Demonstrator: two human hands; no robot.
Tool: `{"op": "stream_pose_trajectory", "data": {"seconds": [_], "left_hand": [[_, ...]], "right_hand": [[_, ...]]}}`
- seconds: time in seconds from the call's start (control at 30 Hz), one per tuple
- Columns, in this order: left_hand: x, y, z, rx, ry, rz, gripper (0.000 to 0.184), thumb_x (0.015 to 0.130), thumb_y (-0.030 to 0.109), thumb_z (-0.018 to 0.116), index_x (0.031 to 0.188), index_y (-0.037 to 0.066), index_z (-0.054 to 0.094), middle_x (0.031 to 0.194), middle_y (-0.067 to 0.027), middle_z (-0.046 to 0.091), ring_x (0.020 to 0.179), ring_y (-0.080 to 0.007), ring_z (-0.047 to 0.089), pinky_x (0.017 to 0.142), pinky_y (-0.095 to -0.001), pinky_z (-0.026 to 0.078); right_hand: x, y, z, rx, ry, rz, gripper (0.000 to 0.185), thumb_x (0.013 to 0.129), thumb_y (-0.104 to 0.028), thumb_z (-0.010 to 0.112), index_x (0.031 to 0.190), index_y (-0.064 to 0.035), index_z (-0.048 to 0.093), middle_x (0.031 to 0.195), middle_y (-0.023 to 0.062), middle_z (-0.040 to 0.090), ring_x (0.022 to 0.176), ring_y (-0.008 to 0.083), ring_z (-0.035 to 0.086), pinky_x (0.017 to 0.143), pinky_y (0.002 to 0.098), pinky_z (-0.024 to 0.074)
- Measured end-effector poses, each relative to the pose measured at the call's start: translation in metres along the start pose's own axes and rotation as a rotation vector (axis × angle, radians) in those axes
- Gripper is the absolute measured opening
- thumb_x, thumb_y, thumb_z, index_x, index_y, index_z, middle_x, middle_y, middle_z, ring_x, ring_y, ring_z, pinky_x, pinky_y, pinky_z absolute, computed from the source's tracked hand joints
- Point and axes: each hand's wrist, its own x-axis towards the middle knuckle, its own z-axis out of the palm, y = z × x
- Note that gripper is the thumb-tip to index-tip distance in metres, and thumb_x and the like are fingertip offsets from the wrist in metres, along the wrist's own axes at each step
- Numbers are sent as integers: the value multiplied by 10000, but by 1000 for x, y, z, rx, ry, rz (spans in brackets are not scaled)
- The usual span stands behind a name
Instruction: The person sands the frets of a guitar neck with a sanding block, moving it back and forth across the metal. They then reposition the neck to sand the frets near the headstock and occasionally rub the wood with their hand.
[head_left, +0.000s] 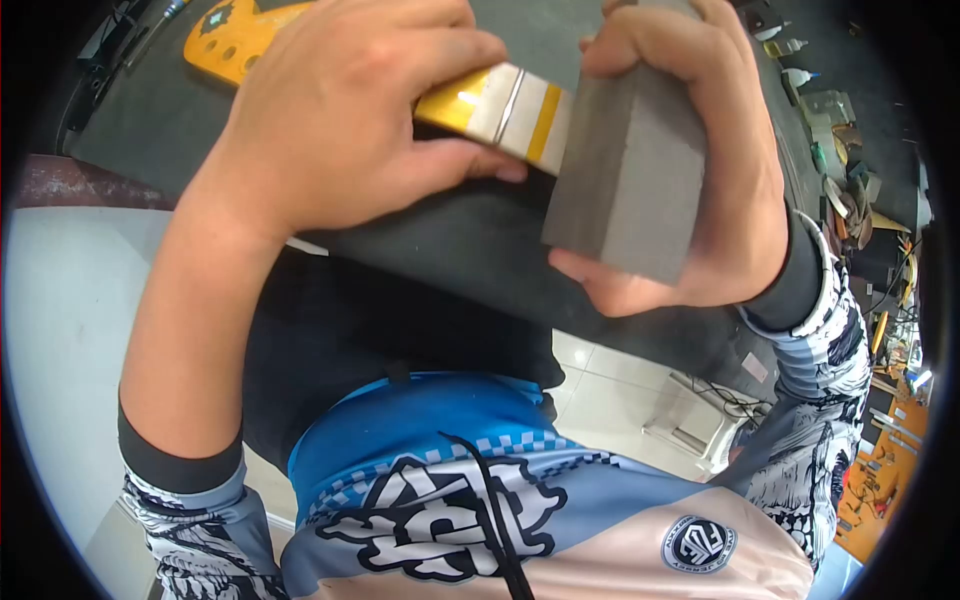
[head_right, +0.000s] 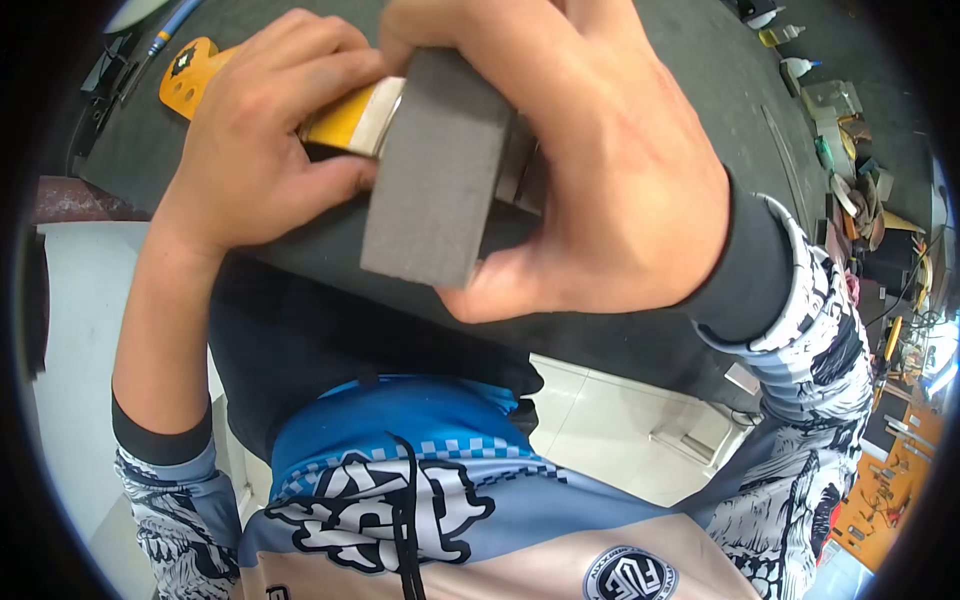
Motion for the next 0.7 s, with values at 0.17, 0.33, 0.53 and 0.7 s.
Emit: {"op": "stream_pose_trajectory", "data": {"seconds": [0.17,0.33,0.53,0.7], "left_hand": [[2,-3,3,21,0,5,492,696,383,900,997,30,737,912,-89,655,839,-261,616,739,-370,492],[3,-1,4,91,-14,29,489,707,400,896,984,30,737,904,-90,654,836,-257,616,733,-369,487],[11,13,1,49,-26,-39,469,704,378,894,976,29,737,904,-88,657,830,-261,617,726,-376,483],[9,-3,7,28,2,1,438,712,341,881,997,40,739,933,-94,662,867,-271,624,749,-389,490]], "right_hand": [[-3,5,-2,151,27,118,832,666,-430,914,1261,-17,505,1112,128,529,1028,300,501,954,430,406],[-13,17,6,90,34,64,825,673,-426,908,1258,-11,500,1106,122,521,1020,293,501,933,407,416],[-16,20,7,95,35,6,808,662,-409,899,1257,-26,510,1135,127,520,1039,297,480,950,413,401],[-18,21,9,194,35,47,824,646,-385,908,1285,-44,515,1165,132,529,1065,312,475,955,427,409]]}}
